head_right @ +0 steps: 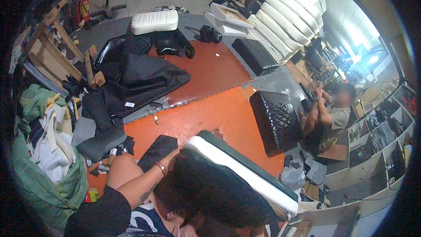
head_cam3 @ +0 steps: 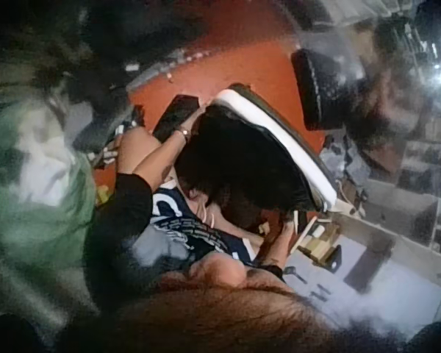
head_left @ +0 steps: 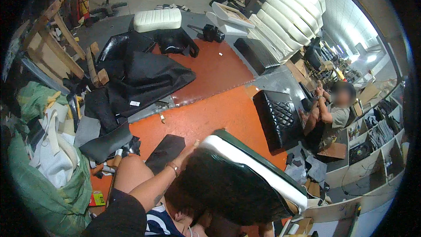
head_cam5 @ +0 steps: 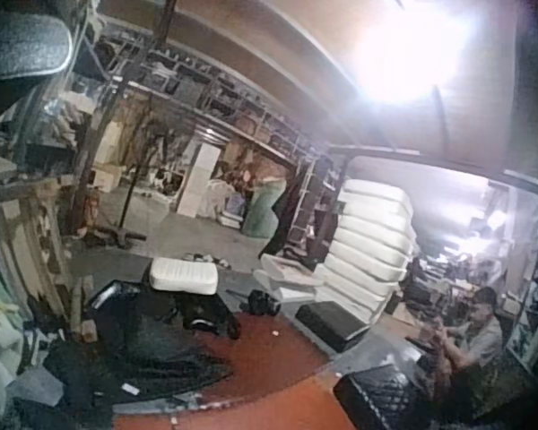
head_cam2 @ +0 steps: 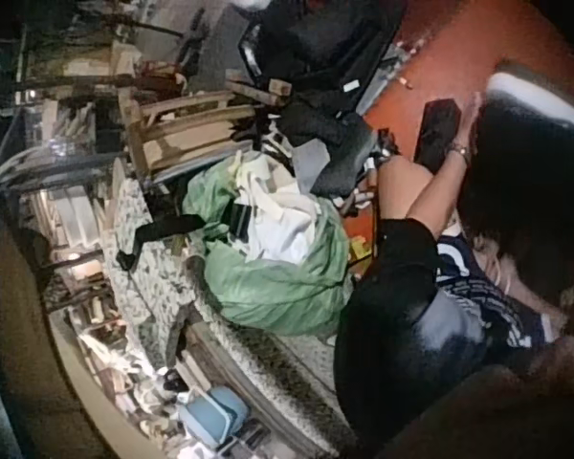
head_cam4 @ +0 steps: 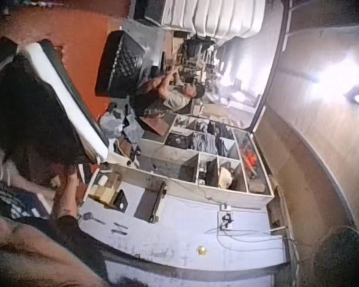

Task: The person sits on the floor and fits a green leather cover onto a cushion. They repeatedly pull, smooth, and adjust the cover over the cushion's edges and corners, turning the cushion to access different sides.

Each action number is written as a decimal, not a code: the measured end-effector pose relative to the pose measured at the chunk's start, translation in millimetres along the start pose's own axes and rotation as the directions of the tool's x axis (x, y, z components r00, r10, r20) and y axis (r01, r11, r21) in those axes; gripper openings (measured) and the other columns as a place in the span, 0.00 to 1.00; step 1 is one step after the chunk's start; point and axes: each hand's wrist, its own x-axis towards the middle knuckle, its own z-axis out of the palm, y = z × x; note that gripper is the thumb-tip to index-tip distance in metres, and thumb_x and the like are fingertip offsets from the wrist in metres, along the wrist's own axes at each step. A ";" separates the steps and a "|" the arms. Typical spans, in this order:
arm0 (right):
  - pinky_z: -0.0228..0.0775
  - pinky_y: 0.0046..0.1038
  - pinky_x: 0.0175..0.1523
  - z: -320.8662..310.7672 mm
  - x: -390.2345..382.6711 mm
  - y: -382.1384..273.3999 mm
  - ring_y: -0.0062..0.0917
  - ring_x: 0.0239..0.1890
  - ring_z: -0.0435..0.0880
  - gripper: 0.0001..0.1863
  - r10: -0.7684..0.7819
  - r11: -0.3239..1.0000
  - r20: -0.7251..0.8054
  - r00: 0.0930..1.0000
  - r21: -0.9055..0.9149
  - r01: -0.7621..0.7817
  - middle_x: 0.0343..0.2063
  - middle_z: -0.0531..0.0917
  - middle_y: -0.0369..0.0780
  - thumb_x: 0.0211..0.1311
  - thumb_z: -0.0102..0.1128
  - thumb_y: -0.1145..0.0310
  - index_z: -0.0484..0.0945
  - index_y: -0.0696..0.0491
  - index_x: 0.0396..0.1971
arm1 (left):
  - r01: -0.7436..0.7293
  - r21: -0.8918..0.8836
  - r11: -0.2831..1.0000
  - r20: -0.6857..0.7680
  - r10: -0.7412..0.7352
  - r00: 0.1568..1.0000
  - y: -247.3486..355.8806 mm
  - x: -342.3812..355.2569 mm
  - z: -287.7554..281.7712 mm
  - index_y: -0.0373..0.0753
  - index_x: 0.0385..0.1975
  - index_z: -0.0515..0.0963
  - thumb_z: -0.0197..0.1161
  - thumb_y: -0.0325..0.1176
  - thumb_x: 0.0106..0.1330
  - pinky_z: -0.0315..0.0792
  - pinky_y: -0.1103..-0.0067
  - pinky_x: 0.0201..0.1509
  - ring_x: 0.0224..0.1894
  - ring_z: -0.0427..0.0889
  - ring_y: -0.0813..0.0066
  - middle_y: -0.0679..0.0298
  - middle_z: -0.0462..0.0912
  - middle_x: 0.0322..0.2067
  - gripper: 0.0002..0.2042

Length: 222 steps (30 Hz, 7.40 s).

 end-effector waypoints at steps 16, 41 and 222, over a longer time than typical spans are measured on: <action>0.82 0.37 0.52 23.1 112.7 49.5 0.37 0.45 0.88 0.34 0.600 0.783 0.126 0.790 0.112 -0.612 0.49 0.88 0.43 0.60 0.75 0.49 0.79 0.56 0.59 | 0.371 0.157 0.915 -0.455 -0.266 0.850 -26.9 45.0 -51.0 0.29 0.72 0.68 0.25 0.62 0.85 0.70 0.67 0.74 0.66 0.79 0.63 0.48 0.80 0.64 0.41; 0.79 0.43 0.59 354.9 244.2 -303.1 0.49 0.52 0.89 0.40 0.172 0.356 0.643 0.746 -0.747 0.562 0.46 0.90 0.55 0.70 0.56 0.31 0.90 0.60 0.45 | 0.041 0.948 0.317 -0.178 0.417 0.891 4.1 93.5 -45.6 0.36 0.25 0.71 0.87 0.35 0.49 0.70 0.66 0.34 0.28 0.75 0.60 0.56 0.76 0.24 0.24; 0.81 0.42 0.54 213.0 328.7 -137.4 0.46 0.48 0.86 0.19 -0.406 0.891 -0.124 0.905 -0.274 0.362 0.47 0.84 0.47 0.67 0.70 0.68 0.85 0.56 0.56 | -0.610 0.613 -0.503 0.556 -0.273 0.785 -82.4 336.4 107.1 0.42 0.48 0.85 0.72 0.45 0.66 0.80 0.68 0.33 0.31 0.86 0.63 0.64 0.85 0.29 0.17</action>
